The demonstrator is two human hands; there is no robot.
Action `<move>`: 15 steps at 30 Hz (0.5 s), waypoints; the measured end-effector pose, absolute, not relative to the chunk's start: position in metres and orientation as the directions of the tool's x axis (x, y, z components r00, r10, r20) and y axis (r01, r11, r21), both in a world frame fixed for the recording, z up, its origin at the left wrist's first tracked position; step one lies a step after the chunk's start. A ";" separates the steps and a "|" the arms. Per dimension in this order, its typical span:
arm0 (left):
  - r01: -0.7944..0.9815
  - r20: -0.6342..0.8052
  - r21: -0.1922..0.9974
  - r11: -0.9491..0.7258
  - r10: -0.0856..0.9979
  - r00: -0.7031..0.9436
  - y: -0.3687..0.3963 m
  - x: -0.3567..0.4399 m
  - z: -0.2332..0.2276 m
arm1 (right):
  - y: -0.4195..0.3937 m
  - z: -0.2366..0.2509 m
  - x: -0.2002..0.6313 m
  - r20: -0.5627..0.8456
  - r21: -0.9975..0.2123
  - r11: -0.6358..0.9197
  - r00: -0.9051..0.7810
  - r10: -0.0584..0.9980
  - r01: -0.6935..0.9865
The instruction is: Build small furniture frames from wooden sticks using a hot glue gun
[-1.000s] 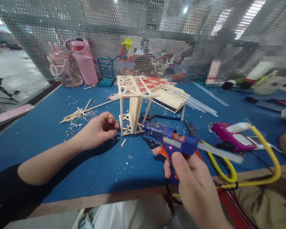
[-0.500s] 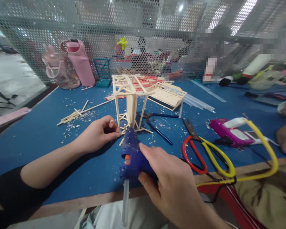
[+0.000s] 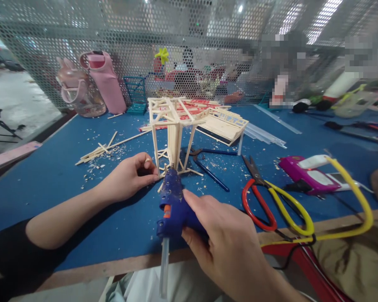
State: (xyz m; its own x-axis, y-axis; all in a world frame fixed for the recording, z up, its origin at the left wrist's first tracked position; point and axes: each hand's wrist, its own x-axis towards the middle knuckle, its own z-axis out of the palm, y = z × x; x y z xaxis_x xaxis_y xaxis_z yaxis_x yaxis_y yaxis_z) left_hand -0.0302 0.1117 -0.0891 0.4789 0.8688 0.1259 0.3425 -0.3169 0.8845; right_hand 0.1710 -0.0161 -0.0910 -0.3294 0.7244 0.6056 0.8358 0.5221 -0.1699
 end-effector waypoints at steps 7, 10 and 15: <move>0.336 0.141 0.882 -0.331 0.865 0.481 0.111 -0.030 -0.088 | -0.017 -0.091 0.172 0.621 -0.129 0.539 -0.355 0.698 0.833; 0.349 0.148 0.874 -0.338 0.870 0.471 0.111 -0.030 -0.086 | -0.015 -0.089 0.171 0.615 -0.134 0.536 -0.354 0.705 0.834; 0.355 0.136 0.877 -0.322 0.877 0.461 0.111 -0.029 -0.085 | -0.015 -0.091 0.172 0.627 -0.150 0.524 -0.329 0.706 0.838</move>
